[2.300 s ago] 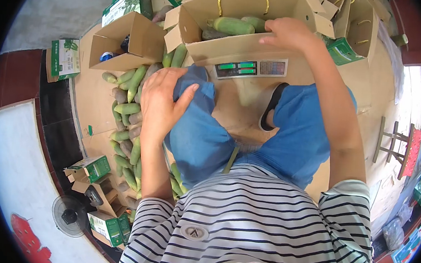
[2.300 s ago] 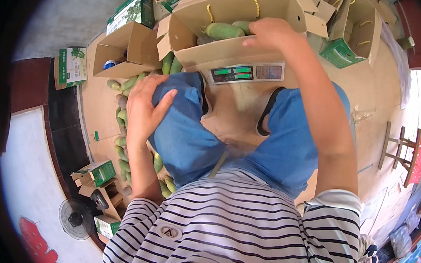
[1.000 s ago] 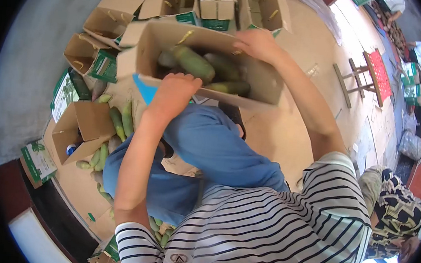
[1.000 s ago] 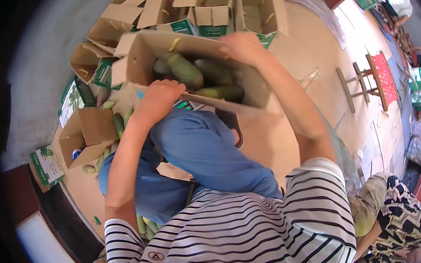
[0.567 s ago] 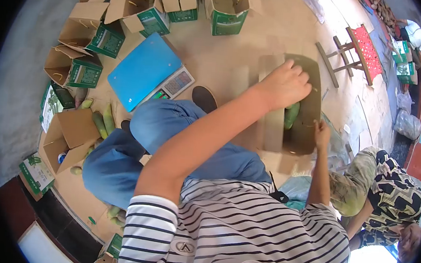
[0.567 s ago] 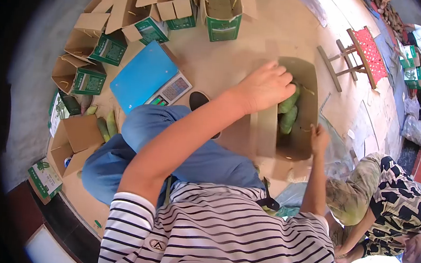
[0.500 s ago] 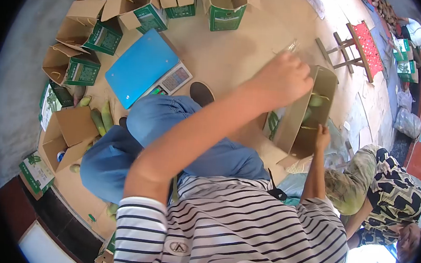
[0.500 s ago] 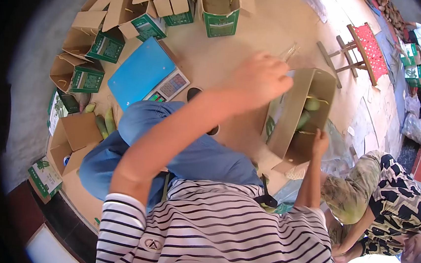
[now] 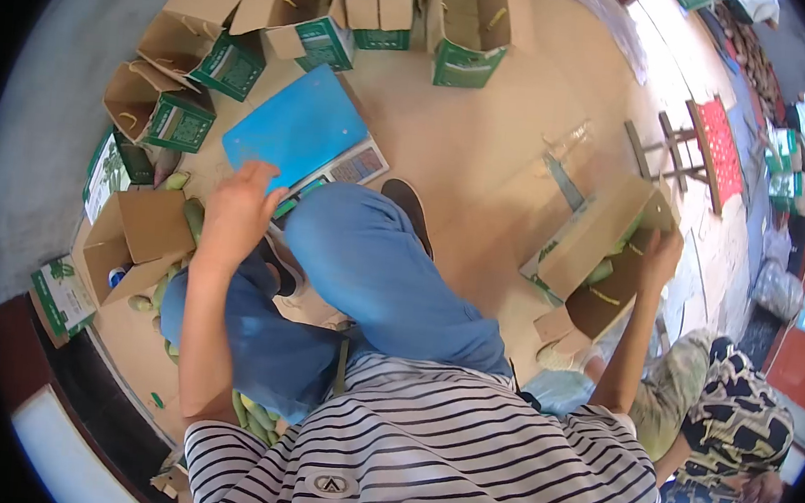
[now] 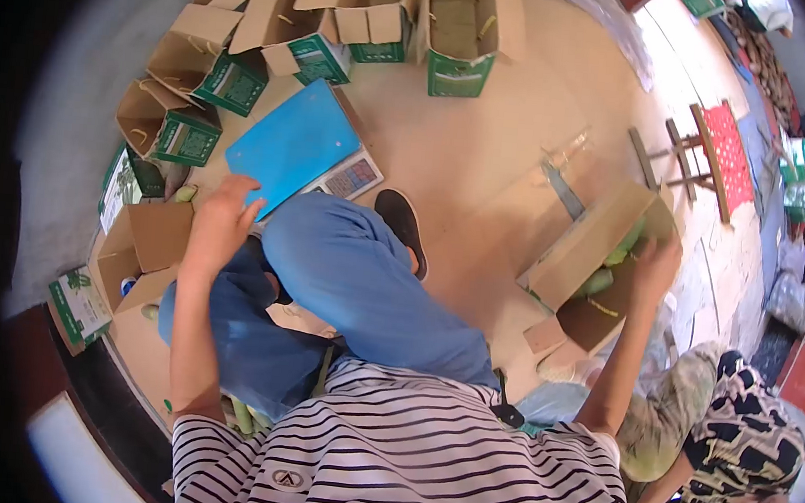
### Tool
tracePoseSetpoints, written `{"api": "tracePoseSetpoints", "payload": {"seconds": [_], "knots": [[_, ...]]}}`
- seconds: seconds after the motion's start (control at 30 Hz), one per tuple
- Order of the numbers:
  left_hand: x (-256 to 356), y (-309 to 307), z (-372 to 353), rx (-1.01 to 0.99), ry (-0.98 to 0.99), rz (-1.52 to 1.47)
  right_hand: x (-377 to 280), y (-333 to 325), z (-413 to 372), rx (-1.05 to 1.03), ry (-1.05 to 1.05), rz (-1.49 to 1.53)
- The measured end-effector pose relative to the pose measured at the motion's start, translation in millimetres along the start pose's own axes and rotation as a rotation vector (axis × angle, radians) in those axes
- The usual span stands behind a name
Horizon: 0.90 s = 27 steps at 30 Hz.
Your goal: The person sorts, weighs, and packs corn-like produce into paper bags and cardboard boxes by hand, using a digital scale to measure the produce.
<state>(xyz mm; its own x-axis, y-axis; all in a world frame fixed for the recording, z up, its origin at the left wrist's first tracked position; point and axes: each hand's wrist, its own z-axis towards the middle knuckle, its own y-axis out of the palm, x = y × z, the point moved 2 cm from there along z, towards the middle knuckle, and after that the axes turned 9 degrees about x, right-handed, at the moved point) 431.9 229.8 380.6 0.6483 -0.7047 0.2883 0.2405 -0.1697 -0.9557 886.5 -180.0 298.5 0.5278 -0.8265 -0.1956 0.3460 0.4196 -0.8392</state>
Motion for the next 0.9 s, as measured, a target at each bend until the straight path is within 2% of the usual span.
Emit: {"api": "tracePoseSetpoints", "payload": {"seconds": [0.1,0.13,0.17,0.2,0.27,0.37,0.47,0.57,0.63,0.7,0.77,0.83,0.9], "knots": [[-8.4,18.7,-6.5,-0.179,-0.011,0.121,-103.5,48.0,44.3,-0.212,-0.212,0.292],[-8.9,21.1,-8.2,-0.257,-0.014,0.154,-164.6,51.9,49.4,-0.291,-0.318,0.313],[-6.0,19.7,-7.4,-0.203,0.001,0.081,-209.2,70.9,50.4,-0.381,-0.355,0.394],[-6.0,19.2,-7.0,-0.181,-0.004,0.08,-242.3,101.4,53.2,-0.323,-0.577,0.417],[-9.3,19.9,-6.9,-0.145,-0.007,0.087,-304.2,148.5,56.9,-0.292,-0.73,0.41],[-18.5,21.9,-11.6,-0.215,-0.059,0.198,-349.9,213.2,63.6,-0.047,-0.734,0.298],[-25.8,23.9,-15.6,-0.201,-0.067,0.212,-349.9,254.9,61.8,-0.28,-0.631,0.042],[-28.1,15.2,-21.2,-0.141,-0.065,0.196,-339.5,251.8,63.3,-0.455,-0.748,-0.095],[-28.2,12.1,-25.8,-0.119,-0.045,0.211,-324.6,227.4,52.0,-0.465,-0.932,0.116],[-25.0,7.8,-28.4,-0.127,-0.044,0.18,-305.2,187.2,39.0,-0.55,-0.994,0.164],[-22.8,4.1,-34.3,-0.128,-0.042,0.166,-273.4,141.0,14.3,-0.718,-0.959,0.223],[-20.7,1.7,-39.2,-0.12,-0.024,0.17,-234.6,114.7,-1.9,-1.142,-0.888,0.067],[-17.6,-1.1,-42.2,-0.095,-0.004,0.171,-223.1,86.0,-10.7,-1.207,-0.521,0.273]]}}
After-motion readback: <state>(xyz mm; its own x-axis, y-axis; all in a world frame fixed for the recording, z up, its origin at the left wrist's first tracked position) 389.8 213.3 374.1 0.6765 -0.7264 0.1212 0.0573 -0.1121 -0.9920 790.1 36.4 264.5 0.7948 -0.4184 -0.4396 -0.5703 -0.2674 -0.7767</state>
